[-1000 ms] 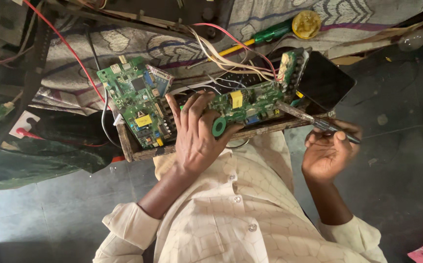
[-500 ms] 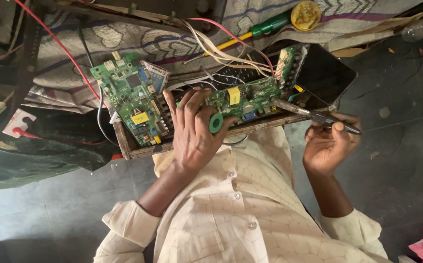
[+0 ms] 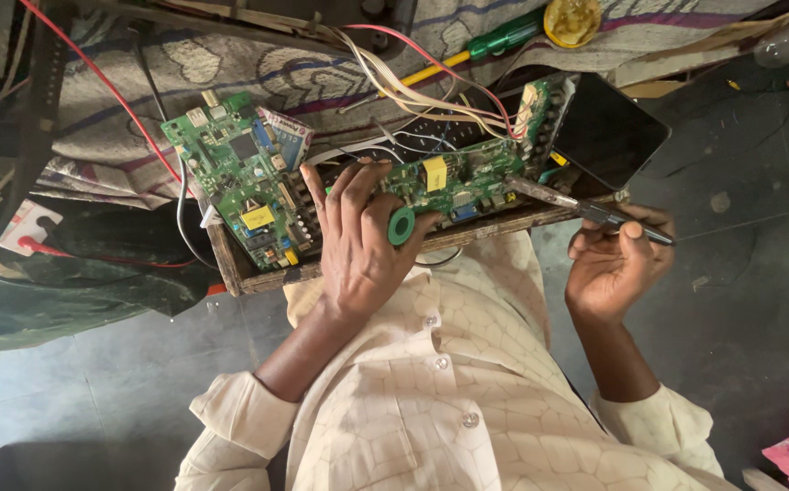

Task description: The person solders components on green circuit boards laid in a wooden tray on a cluttered workbench, holding a soldering iron in one hand while steadying the boards and a green ring part with the other. They reposition the boards, touch points on the boards, and near the end handle a plastic bottle with a yellow stick over the boards.

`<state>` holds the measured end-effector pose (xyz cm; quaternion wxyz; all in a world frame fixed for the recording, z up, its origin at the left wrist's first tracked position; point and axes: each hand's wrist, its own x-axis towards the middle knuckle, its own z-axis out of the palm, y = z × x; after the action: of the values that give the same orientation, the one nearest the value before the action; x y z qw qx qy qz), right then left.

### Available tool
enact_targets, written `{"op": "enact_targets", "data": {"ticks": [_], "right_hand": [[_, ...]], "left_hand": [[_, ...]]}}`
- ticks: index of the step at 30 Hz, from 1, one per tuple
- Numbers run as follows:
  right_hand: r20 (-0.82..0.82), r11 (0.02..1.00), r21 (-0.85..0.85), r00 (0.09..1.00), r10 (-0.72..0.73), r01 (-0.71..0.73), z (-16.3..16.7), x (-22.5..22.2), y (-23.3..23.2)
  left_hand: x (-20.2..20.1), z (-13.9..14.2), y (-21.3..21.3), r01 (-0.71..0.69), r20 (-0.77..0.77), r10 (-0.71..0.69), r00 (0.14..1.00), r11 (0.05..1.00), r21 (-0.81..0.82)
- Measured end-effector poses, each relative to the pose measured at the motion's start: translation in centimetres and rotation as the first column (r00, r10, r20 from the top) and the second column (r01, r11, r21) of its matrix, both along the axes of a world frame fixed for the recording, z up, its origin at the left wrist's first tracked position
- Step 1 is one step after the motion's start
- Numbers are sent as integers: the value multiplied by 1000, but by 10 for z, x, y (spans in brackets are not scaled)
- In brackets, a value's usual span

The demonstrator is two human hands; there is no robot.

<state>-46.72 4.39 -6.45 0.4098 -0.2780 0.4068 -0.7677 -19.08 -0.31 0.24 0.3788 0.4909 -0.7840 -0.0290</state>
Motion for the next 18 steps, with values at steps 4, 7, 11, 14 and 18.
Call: {"op": "enact_targets", "data": {"ticks": [4, 7, 11, 14, 18], "right_hand": [[0, 1000, -10, 1000, 6, -6, -2, -1, 0], [-9, 1000, -16, 1000, 14, -15, -2, -1, 0], [-17, 1000, -4, 1000, 18, -18, -4, -2, -3], [-33, 1000, -11, 999, 22, -22, -2, -2, -4], [-74, 999, -12, 997, 31, -32, 1, -1, -5]], "left_hand": [[0, -1, -1, 2, 2, -2, 1000, 1000, -13], [0, -2, -2, 3, 5, -2, 1000, 1000, -16], [0, -4, -3, 1, 12, 0, 1000, 1000, -11], [-1, -4, -3, 2, 5, -2, 1000, 1000, -7], [-1, -4, -2, -5, 2, 5, 1000, 1000, -16]]}}
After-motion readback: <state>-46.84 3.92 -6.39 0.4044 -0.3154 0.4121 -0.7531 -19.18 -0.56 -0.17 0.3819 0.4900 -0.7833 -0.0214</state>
